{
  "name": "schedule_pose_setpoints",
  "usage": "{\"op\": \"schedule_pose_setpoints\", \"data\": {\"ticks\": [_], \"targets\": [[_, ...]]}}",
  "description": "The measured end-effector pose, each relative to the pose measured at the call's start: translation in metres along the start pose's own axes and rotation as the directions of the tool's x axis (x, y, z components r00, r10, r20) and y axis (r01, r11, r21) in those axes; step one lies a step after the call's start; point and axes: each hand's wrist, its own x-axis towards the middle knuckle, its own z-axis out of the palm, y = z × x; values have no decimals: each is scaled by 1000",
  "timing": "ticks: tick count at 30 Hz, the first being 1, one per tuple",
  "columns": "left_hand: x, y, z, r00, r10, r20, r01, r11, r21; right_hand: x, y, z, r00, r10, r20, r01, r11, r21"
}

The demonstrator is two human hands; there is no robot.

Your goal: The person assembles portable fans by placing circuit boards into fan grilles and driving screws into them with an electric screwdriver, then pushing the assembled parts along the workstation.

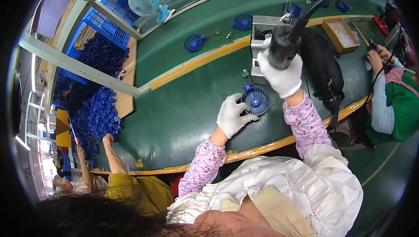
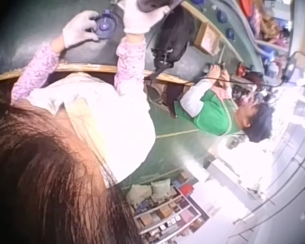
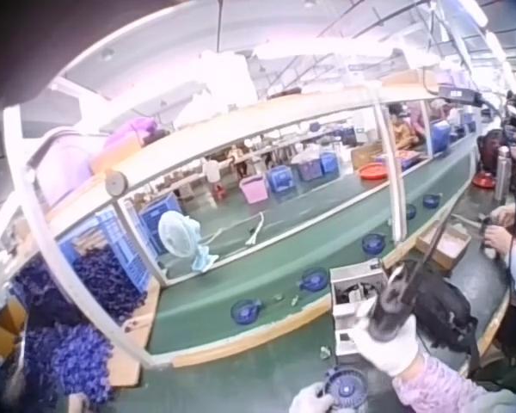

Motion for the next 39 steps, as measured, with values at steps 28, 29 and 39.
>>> {"op": "schedule_pose_setpoints", "data": {"ticks": [28, 29, 39], "targets": [[1, -5, 5, 998, -26, 56, 27, 999, -20, -56, 37, 27, 900, 89, 427, -67, 996, -67], [1, -5, 5, 998, -33, 59, 34, 999, -19, -56, 38, 27, 892, 87, 443, -62, 995, -72], [8, -43, -28, 887, -86, -453, 177, 971, 162, -9, -3, 11, 990, 0, 139, -13, 995, 95]]}}
